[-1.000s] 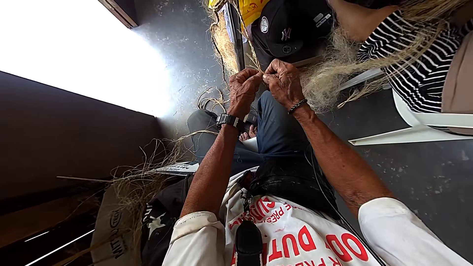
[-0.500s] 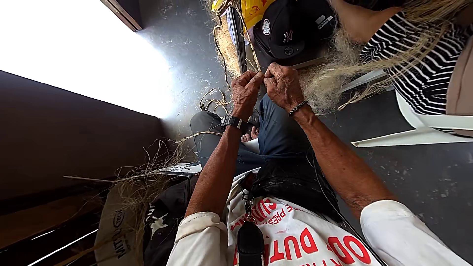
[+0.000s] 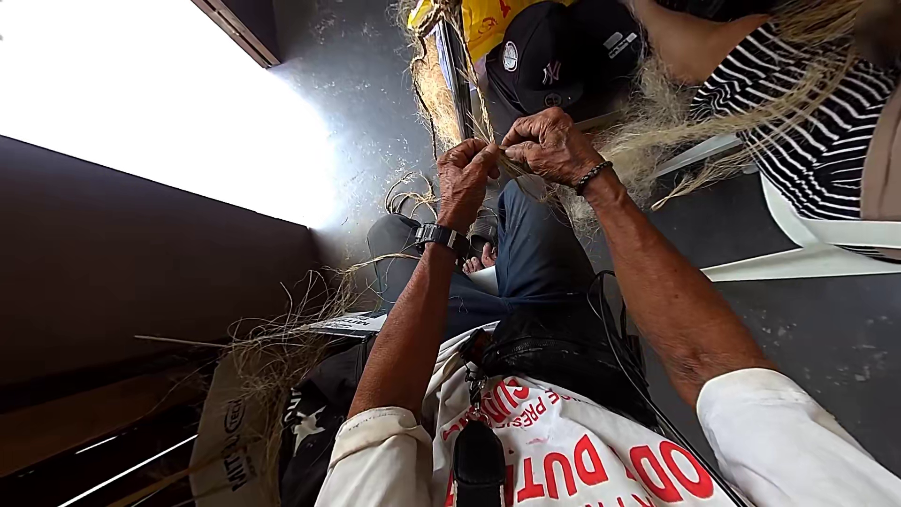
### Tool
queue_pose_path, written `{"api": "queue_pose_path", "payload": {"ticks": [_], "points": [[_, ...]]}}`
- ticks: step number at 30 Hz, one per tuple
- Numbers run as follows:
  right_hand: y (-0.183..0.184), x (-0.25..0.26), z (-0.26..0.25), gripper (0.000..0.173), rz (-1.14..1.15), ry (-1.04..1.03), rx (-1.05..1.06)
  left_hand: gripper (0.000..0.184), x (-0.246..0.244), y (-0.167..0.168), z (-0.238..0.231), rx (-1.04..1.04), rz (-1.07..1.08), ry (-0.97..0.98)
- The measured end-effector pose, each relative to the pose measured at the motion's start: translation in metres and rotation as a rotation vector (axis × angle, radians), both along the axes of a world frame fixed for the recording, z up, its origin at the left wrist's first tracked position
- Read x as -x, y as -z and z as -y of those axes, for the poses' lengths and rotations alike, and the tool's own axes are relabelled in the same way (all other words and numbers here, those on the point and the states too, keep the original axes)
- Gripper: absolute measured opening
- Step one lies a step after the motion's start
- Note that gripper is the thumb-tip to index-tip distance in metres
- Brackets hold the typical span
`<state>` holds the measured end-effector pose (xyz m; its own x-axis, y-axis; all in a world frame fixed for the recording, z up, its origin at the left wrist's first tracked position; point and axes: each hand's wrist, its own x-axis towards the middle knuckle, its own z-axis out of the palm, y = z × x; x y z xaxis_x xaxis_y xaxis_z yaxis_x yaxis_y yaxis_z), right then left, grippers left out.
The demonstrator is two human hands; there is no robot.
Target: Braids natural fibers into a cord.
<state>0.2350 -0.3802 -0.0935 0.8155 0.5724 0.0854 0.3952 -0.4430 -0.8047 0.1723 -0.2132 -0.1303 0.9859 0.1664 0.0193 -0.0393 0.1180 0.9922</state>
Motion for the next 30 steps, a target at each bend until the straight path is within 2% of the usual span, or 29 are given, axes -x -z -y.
{"api": "queue_pose_path", "payload": {"ticks": [6,9,12,16,18,21,23,25,28,30], "points": [[-0.006,0.008,0.004,0.012,0.066,0.116,0.008,0.020,-0.001,0.002,0.003,-0.148,0.005,-0.036],[0.004,0.038,-0.005,0.014,0.191,0.188,-0.007,0.020,-0.002,0.000,0.010,-0.059,-0.063,-0.062],[0.019,0.067,-0.013,0.015,0.348,0.255,0.110,0.021,0.001,-0.003,0.014,0.072,-0.179,-0.102],[0.039,0.086,-0.018,0.014,0.485,0.203,0.181,0.018,0.002,-0.006,0.017,0.092,-0.221,-0.143],[0.038,0.088,-0.015,0.014,0.480,0.152,0.159,0.019,0.003,-0.004,0.016,0.086,-0.217,-0.136],[0.025,0.079,-0.004,0.021,0.496,0.184,0.031,0.018,0.003,-0.004,0.014,0.114,-0.200,-0.111],[0.020,0.063,-0.001,0.026,0.393,0.231,-0.045,0.018,0.003,-0.005,0.013,0.134,-0.196,-0.093],[0.017,0.045,-0.003,0.029,0.123,0.214,-0.111,0.018,0.002,-0.006,0.011,0.149,-0.183,-0.073],[0.015,0.030,-0.013,0.020,-0.383,0.162,-0.291,0.018,0.001,-0.006,0.009,0.138,-0.177,-0.072],[0.020,0.027,-0.019,0.014,-0.571,0.179,-0.444,0.019,0.001,-0.005,0.006,0.106,-0.163,-0.064]]}}
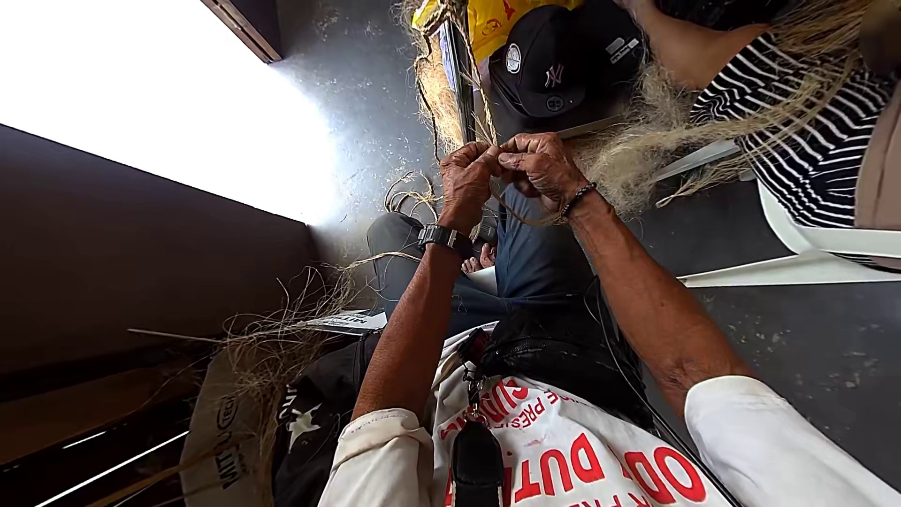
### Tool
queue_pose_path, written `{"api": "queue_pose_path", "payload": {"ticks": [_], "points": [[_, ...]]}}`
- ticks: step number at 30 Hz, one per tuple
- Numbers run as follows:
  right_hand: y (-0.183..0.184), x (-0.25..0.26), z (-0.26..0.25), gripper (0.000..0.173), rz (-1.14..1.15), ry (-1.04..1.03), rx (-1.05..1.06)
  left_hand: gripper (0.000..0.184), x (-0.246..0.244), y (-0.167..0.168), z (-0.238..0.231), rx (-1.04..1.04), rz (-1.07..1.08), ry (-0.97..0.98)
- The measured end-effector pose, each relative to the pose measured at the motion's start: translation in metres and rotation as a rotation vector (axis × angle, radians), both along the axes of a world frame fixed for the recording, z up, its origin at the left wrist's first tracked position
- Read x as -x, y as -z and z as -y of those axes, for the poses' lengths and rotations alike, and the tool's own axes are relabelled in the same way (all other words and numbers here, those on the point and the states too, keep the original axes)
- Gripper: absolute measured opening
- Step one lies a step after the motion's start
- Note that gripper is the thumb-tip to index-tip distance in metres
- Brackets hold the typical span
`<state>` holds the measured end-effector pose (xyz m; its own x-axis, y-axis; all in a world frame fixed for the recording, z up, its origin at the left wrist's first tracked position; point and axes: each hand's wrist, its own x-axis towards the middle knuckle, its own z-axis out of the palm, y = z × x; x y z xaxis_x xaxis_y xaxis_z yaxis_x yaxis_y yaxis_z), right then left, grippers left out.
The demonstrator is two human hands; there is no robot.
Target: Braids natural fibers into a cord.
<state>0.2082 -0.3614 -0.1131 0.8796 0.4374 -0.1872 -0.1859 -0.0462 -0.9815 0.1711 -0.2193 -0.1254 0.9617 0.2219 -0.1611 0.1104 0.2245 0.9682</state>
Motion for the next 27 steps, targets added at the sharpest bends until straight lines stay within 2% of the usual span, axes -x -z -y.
{"api": "queue_pose_path", "payload": {"ticks": [3,5,8,11,13,16,20,23,27], "points": [[0.010,-0.003,-0.004,0.004,-0.078,0.069,-0.138,0.014,0.003,0.001,-0.007,-0.077,0.027,0.053],[0.015,-0.004,-0.005,0.006,-0.048,0.082,-0.130,0.012,0.005,0.002,-0.009,-0.144,0.032,0.044],[0.017,-0.004,-0.009,0.007,0.102,0.090,0.011,0.007,0.007,0.006,-0.012,-0.399,-0.003,0.006],[0.020,-0.005,-0.010,0.008,0.362,0.103,0.157,0.011,0.011,0.002,-0.011,-0.655,-0.032,-0.020],[0.021,-0.005,-0.012,0.009,0.475,0.114,0.221,0.014,0.015,-0.002,-0.008,-0.773,-0.020,-0.039],[0.026,-0.001,-0.015,0.009,0.516,0.145,0.280,0.016,0.029,-0.002,0.003,-0.871,0.039,-0.097],[0.032,0.005,-0.019,0.010,0.419,0.139,0.215,0.017,0.059,0.015,0.023,-0.901,0.191,-0.156],[0.028,0.008,-0.018,0.010,0.250,0.101,0.098,0.016,0.088,0.026,0.029,-0.882,0.279,-0.071],[0.022,0.012,-0.019,0.008,0.056,0.107,-0.001,0.012,0.092,0.035,0.027,-0.815,0.222,0.030]]}}
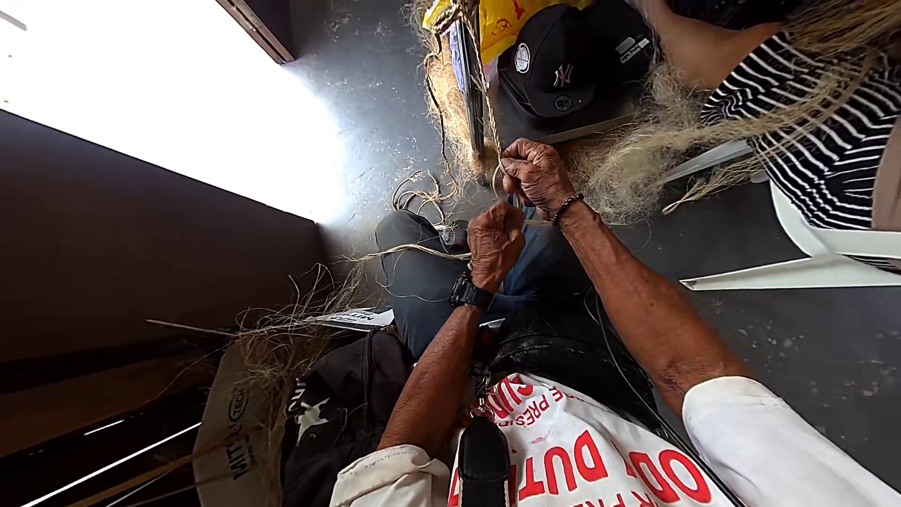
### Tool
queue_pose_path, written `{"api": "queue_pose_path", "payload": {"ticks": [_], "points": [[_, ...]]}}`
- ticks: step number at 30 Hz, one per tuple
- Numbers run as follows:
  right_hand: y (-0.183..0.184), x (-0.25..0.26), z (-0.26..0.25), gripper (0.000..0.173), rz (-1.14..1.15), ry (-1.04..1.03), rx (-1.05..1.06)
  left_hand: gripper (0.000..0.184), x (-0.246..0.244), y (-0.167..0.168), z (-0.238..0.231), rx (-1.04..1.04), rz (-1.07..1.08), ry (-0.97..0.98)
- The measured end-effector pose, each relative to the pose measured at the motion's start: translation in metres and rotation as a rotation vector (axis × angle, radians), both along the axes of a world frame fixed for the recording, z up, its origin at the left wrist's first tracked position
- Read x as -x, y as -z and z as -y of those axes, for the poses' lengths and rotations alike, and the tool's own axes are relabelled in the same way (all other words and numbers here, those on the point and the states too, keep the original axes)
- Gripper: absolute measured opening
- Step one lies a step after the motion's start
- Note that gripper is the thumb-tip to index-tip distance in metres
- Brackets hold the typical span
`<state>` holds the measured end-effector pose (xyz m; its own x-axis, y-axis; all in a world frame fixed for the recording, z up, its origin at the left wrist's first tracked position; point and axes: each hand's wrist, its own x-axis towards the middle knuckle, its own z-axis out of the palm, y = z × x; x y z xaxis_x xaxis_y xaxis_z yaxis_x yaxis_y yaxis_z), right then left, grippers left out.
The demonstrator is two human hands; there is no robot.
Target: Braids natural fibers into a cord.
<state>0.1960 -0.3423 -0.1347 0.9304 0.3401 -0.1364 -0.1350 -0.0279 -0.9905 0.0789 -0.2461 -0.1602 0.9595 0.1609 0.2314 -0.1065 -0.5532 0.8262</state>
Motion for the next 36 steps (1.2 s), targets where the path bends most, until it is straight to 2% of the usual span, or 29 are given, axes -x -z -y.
{"api": "queue_pose_path", "payload": {"ticks": [3,6,12,14,18,22,29,36], "points": [[0.001,-0.001,0.000,0.007,-0.013,0.015,0.003,0.019,-0.006,0.002,-0.008,0.119,-0.078,-0.073],[0.009,-0.004,0.000,0.007,0.083,0.008,0.040,0.029,-0.020,-0.003,-0.021,0.260,-0.096,-0.142],[0.007,-0.007,0.002,0.008,0.231,-0.013,0.151,0.036,-0.068,-0.020,-0.039,0.381,0.030,-0.139],[0.005,-0.007,0.002,0.008,0.265,-0.024,0.194,0.031,-0.081,-0.026,-0.042,0.383,0.018,-0.093],[0.004,-0.008,0.003,0.010,0.328,-0.042,0.267,0.006,-0.098,-0.030,-0.050,0.360,0.006,-0.038],[0.003,-0.008,0.003,0.010,0.357,-0.056,0.291,0.008,-0.101,-0.032,-0.054,0.374,-0.036,-0.029],[-0.004,-0.003,0.005,0.010,0.248,-0.087,0.195,0.011,-0.100,-0.022,-0.046,0.479,-0.069,-0.110],[-0.001,-0.001,0.004,0.010,0.236,-0.064,0.164,0.014,-0.101,-0.023,-0.038,0.600,-0.098,-0.142]]}}
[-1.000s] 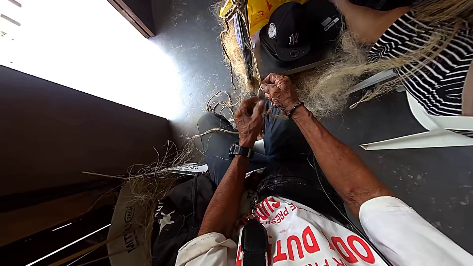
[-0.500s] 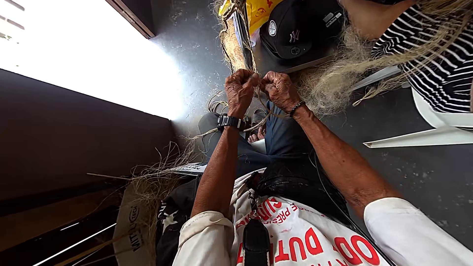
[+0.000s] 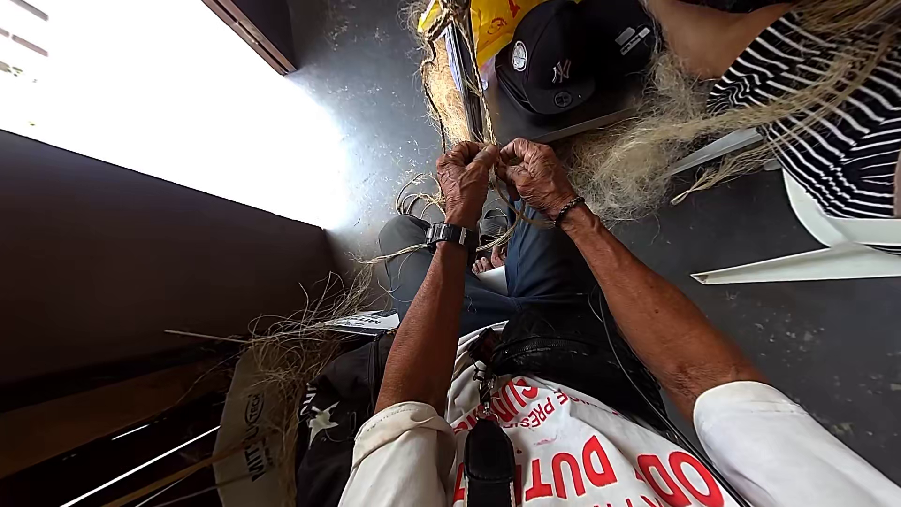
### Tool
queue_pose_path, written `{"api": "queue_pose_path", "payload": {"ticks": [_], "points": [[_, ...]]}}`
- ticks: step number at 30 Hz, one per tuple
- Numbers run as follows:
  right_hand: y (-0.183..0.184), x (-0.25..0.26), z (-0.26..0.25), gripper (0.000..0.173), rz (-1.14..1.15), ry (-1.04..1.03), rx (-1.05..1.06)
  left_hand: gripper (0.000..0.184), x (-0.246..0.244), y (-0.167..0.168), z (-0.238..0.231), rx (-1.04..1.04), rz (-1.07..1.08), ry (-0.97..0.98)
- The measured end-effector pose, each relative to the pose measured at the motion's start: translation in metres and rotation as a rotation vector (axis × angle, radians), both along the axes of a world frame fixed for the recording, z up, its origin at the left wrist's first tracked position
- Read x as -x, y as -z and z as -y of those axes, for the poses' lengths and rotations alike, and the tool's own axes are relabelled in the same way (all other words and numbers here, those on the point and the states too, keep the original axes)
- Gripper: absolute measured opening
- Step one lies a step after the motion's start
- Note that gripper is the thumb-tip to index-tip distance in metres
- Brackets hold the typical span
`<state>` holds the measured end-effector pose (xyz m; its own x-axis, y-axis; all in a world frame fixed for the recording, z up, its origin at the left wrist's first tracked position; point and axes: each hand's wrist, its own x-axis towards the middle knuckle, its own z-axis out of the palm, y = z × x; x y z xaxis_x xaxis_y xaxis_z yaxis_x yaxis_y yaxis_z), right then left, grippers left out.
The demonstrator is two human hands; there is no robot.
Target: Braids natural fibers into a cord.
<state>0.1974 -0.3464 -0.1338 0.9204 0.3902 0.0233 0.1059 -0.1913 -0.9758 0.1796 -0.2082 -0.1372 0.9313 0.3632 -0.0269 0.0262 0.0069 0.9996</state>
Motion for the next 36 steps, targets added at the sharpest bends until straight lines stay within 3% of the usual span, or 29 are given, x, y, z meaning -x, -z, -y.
{"api": "queue_pose_path", "payload": {"ticks": [7,20,27,36], "points": [[-0.002,0.001,0.000,0.010,0.014,-0.010,-0.024,0.010,0.003,-0.002,-0.008,0.009,0.065,0.042],[0.007,-0.002,0.004,0.008,0.072,0.049,0.011,0.012,0.004,0.006,0.005,-0.162,0.016,-0.028],[0.011,-0.001,0.005,0.009,0.144,0.108,-0.002,0.009,0.022,0.005,0.000,0.046,0.001,0.167],[0.009,0.002,0.000,0.011,0.130,0.086,-0.079,0.013,0.022,0.005,0.000,0.211,-0.017,0.131]]}}
